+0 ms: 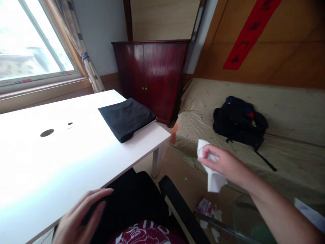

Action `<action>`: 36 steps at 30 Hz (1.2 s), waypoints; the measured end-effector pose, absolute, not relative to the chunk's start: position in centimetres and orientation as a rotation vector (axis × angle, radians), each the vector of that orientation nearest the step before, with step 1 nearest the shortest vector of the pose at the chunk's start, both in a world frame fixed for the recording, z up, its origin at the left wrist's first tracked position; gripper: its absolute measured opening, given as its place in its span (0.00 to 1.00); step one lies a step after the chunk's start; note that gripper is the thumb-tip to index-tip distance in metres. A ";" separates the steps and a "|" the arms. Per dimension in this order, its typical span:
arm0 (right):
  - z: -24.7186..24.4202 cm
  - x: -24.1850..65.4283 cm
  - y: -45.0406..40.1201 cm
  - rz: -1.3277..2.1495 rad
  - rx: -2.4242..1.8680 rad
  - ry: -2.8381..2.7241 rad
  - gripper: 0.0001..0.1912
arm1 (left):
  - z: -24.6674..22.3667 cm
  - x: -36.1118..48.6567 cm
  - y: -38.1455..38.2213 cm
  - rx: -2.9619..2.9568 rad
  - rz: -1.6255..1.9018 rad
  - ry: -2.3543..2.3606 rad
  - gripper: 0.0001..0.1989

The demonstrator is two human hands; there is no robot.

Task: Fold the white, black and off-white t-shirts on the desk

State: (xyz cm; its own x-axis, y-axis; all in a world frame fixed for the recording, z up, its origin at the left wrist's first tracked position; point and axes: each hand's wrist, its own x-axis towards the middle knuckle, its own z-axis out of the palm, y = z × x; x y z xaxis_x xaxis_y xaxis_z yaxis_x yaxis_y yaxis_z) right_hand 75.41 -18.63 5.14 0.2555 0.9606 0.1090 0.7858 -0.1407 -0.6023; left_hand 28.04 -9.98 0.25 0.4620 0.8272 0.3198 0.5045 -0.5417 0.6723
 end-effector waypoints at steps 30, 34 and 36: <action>8.1 46.3 -5.2 1.663 -1.078 -1.656 0.33 | 4.7 22.9 -10.6 1.283 1.295 1.528 0.18; 7.1 45.0 -4.8 1.260 -1.160 -1.840 0.10 | 3.6 21.8 -10.2 1.477 1.233 1.505 0.20; 6.7 44.7 -4.7 1.169 -1.132 -1.865 0.05 | 3.0 21.1 -10.0 1.591 1.185 1.437 0.15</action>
State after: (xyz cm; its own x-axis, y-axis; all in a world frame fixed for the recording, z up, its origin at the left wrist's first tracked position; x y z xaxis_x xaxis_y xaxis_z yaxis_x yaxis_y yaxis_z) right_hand 44.69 -4.68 6.70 -0.4122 0.9076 0.0799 0.3234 0.2277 -0.9185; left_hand 21.05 -10.05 2.96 -0.0231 0.9830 0.1823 0.3655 -0.1614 0.9167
